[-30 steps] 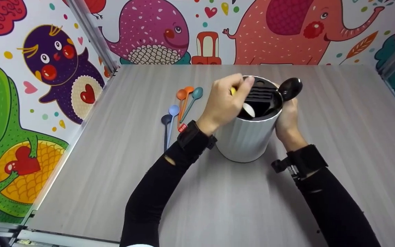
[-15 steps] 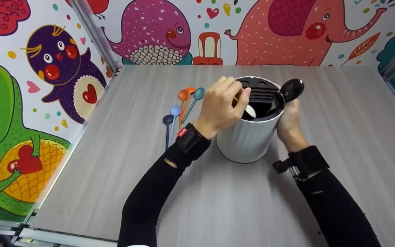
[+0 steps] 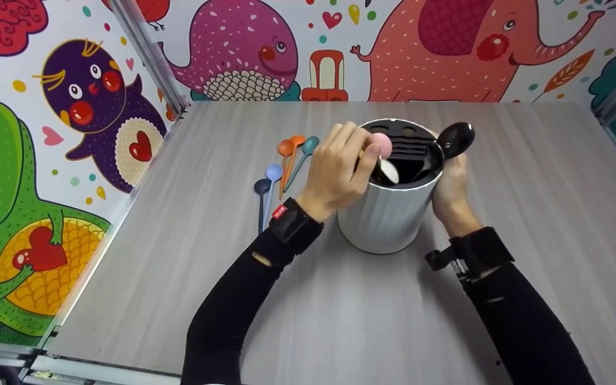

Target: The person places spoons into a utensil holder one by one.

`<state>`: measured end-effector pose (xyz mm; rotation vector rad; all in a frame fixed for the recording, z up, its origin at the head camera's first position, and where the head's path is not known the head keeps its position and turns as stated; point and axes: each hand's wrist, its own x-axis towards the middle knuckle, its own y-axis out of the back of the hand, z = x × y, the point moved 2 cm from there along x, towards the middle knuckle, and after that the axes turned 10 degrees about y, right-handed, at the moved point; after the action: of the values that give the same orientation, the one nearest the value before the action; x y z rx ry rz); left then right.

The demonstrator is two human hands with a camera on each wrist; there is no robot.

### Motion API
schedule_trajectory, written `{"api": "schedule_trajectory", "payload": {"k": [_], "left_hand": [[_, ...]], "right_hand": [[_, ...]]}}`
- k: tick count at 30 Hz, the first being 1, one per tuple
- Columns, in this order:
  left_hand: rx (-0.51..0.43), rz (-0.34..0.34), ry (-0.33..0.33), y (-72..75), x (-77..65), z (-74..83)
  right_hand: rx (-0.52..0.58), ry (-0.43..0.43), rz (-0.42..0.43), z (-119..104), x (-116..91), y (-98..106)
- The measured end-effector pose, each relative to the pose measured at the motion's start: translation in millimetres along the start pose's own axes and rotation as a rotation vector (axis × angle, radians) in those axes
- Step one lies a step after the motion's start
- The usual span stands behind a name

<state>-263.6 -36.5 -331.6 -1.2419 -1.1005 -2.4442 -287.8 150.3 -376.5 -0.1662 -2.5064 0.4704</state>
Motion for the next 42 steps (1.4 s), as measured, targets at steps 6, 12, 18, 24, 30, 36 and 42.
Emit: {"api": "schedule_trajectory", "payload": {"k": [6, 12, 18, 24, 30, 36, 42], "left_hand": [[-0.053, -0.012, 0.034, 8.1, 3.5, -5.5], [-0.134, -0.028, 0.104, 20.9, 8.5, -20.1], [-0.213, -0.064, 0.262, 23.9, 8.5, -53.7], [-0.044, -0.1, 0.414, 24.5, -0.8, -91.6], [0.15, -0.191, 0.521, 23.0, -10.5, -127.1], [0.217, -0.311, 0.723, 17.4, -22.2, -168.3], [0.298, -0.429, 0.831, 9.9, -38.7, -192.8]], "right_hand": [[0.0, 0.012, 0.001, -1.3, 1.0, -0.4], [-0.015, 0.005, -0.001, -2.1, 1.3, 0.1], [-0.003, 0.014, 0.004, -1.7, 1.7, 1.3], [0.003, 0.005, 0.005, -0.5, 0.5, 0.7], [0.007, -0.007, 0.004, 0.6, -0.2, 0.4], [0.0, -0.016, 0.007, 0.9, -0.1, 0.6], [0.01, 0.001, -0.015, 0.5, 0.9, 0.3]]}}
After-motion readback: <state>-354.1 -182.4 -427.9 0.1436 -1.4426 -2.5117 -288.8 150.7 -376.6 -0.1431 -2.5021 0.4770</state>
